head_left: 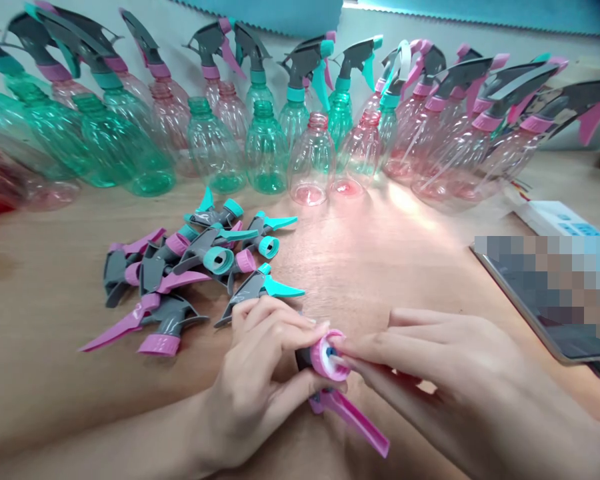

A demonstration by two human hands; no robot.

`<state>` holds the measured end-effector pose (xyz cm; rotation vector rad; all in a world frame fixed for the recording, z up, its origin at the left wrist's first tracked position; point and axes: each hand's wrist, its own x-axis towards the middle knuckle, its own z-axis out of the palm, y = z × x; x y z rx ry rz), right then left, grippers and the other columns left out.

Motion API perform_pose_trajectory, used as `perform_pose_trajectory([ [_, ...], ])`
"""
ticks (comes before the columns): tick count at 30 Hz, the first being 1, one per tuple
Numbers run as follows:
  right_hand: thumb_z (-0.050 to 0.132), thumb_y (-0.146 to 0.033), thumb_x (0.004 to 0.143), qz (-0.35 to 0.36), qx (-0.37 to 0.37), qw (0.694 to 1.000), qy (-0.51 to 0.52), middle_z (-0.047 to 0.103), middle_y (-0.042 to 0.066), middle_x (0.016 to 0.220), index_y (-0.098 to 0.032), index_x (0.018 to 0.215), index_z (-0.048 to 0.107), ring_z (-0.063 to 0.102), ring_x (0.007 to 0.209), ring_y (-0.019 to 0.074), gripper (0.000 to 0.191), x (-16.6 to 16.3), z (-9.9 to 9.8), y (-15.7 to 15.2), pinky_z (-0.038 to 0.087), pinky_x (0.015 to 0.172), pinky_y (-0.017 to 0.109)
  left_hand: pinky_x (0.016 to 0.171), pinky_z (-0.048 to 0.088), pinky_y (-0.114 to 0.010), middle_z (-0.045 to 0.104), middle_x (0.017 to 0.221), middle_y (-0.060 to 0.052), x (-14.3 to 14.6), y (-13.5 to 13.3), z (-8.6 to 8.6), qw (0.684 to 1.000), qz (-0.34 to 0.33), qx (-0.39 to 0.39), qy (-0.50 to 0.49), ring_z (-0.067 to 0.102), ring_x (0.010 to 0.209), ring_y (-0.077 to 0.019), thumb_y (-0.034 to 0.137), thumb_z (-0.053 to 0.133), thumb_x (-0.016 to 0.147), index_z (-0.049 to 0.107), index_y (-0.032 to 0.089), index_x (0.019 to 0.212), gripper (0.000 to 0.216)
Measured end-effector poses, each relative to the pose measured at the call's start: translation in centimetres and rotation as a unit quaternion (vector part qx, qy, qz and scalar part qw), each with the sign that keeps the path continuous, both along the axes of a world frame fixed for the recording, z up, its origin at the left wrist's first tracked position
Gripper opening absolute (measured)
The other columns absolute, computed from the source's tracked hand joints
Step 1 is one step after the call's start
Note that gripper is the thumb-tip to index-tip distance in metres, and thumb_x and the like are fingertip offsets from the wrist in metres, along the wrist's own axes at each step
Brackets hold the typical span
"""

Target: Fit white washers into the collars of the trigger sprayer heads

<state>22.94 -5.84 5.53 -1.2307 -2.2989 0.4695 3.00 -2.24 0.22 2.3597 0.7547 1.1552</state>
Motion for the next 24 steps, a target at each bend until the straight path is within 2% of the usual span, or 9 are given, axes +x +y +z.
perform_pose_trajectory([
  [5,0.049,-0.018,0.089,-0.007,-0.078,0.997,0.018,0.063,-0.002,0.058,-0.021,0.076,0.066,0.053,0.049,0.012,0.022,-0.4,-0.1,0.2,0.038,0.047,0.023,0.076,0.036,-0.036,0.067,0.088,-0.002,-0.2,-0.1,-0.2,1.0,0.018,0.0,0.002,0.059,0.082,-0.0181,0.022,0.067,0.084,0.057,0.017,0.098,0.018],
  [12,0.05,-0.02,0.091,0.026,-0.241,0.965,0.1,0.068,-0.003,0.07,-0.019,0.084,0.069,0.058,0.06,0.0077,0.02,-0.5,0.7,2.3,0.042,0.056,0.018,0.077,0.038,-0.035,0.066,0.087,-0.003,-0.2,-0.1,0.0,0.999,0.028,0.009,0.015,0.059,0.082,-0.0185,0.023,0.064,0.086,0.057,0.017,0.099,0.016],
  [17,0.053,-0.019,0.088,0.026,-0.232,0.972,0.039,0.07,-0.001,0.07,-0.019,0.088,0.071,0.056,0.058,0.0093,0.018,0.1,1.1,2.6,0.038,0.049,0.02,0.077,0.037,-0.035,0.066,0.087,-0.002,0.0,0.0,0.0,1.0,0.011,0.004,0.021,0.059,0.081,-0.018,0.025,0.064,0.086,0.057,0.017,0.097,0.015],
  [24,0.052,-0.029,0.089,0.014,-0.24,0.97,0.034,0.069,0.0,0.069,-0.018,0.085,0.07,0.055,0.057,0.0097,0.021,0.6,1.3,2.6,0.04,0.05,0.021,0.081,0.036,-0.037,0.066,0.087,-0.002,-0.3,-0.2,-0.1,1.0,-0.012,-0.015,0.017,0.059,0.083,-0.0191,0.022,0.066,0.084,0.056,0.019,0.098,0.017],
])
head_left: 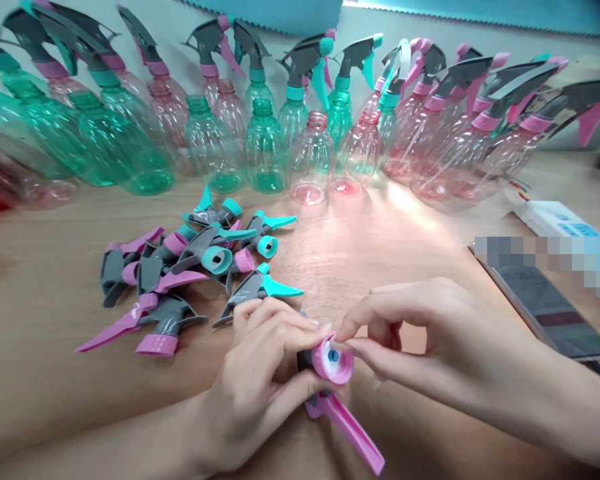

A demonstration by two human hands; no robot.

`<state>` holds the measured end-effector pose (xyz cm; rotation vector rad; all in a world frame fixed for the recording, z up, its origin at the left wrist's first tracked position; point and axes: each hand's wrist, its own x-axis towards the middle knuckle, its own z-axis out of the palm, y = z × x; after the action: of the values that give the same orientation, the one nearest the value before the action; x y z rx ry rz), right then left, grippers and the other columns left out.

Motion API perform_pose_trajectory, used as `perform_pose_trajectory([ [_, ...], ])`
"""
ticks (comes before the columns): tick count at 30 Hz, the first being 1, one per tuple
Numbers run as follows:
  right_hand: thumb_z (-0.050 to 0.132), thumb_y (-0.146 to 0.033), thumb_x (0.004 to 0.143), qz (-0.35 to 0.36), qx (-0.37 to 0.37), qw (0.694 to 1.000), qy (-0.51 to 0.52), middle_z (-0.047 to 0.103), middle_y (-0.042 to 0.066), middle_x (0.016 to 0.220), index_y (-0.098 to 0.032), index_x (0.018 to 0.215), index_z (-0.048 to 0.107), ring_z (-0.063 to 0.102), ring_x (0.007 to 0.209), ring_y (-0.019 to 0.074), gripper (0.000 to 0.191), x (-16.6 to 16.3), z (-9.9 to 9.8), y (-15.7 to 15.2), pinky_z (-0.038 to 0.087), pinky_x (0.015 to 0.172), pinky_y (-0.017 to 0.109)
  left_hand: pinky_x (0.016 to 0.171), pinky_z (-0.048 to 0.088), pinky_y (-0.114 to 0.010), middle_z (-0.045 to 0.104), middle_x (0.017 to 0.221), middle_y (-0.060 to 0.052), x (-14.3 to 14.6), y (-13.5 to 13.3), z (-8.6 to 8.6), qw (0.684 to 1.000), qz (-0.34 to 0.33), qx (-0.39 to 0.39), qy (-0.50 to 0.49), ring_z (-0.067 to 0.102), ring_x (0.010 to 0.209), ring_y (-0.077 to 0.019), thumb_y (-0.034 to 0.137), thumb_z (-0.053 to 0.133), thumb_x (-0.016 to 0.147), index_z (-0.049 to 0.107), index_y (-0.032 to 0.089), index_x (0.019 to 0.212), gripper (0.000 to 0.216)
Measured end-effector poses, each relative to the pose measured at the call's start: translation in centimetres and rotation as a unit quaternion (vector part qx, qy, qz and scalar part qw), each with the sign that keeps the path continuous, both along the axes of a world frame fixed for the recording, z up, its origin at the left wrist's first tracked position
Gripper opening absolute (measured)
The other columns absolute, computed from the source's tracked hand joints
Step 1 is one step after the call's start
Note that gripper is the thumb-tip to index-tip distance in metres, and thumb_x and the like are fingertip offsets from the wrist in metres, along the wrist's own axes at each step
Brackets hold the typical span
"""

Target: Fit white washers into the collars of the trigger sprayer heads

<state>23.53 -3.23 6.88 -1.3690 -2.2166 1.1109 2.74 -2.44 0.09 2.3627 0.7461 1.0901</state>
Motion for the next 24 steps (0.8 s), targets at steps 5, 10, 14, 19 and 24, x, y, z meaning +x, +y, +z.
perform_pose_trajectory([
  [5,0.054,-0.029,0.088,0.004,-0.027,1.0,0.008,0.069,-0.002,0.071,-0.021,0.083,0.068,0.059,0.061,0.0094,0.017,0.2,0.2,0.3,0.043,0.055,0.021,0.082,0.035,-0.038,0.065,0.086,-0.002,0.0,0.1,0.0,1.0,-0.002,0.005,0.003,0.058,0.085,-0.0191,0.02,0.065,0.085,0.056,0.019,0.099,0.016],
  [10,0.056,-0.028,0.087,0.022,-0.051,0.998,0.032,0.068,-0.005,0.072,-0.022,0.082,0.063,0.06,0.066,0.0089,0.011,0.0,0.1,0.3,0.045,0.061,0.02,0.081,0.035,-0.037,0.065,0.085,-0.001,0.1,0.1,0.1,1.0,-0.002,0.008,0.001,0.058,0.083,-0.0185,0.022,0.062,0.087,0.054,0.018,0.098,0.014],
  [14,0.057,-0.022,0.086,0.053,-0.027,0.998,0.019,0.066,-0.005,0.074,-0.021,0.084,0.062,0.059,0.066,0.0088,0.005,-0.1,0.0,0.2,0.043,0.06,0.021,0.08,0.034,-0.036,0.065,0.086,-0.001,0.1,0.0,0.1,1.0,-0.011,0.008,0.003,0.057,0.083,-0.0175,0.019,0.063,0.086,0.055,0.017,0.096,0.013],
  [19,0.058,-0.02,0.085,0.077,-0.01,0.997,-0.007,0.067,-0.003,0.077,-0.02,0.084,0.06,0.058,0.066,0.0094,0.002,0.3,-0.1,0.5,0.042,0.058,0.021,0.08,0.033,-0.035,0.066,0.085,-0.001,0.1,-0.1,0.2,1.0,-0.021,0.009,0.008,0.058,0.083,-0.0175,0.025,0.061,0.088,0.055,0.018,0.097,0.013],
  [24,0.056,-0.029,0.09,0.127,0.0,0.992,-0.007,0.068,-0.001,0.088,-0.021,0.092,0.063,0.06,0.074,0.0105,0.011,0.7,0.0,1.1,0.042,0.064,0.023,0.081,0.033,-0.033,0.068,0.082,0.001,0.3,0.1,0.3,0.999,-0.037,-0.003,0.012,0.059,0.083,-0.0167,0.026,0.062,0.088,0.058,0.018,0.093,0.01],
])
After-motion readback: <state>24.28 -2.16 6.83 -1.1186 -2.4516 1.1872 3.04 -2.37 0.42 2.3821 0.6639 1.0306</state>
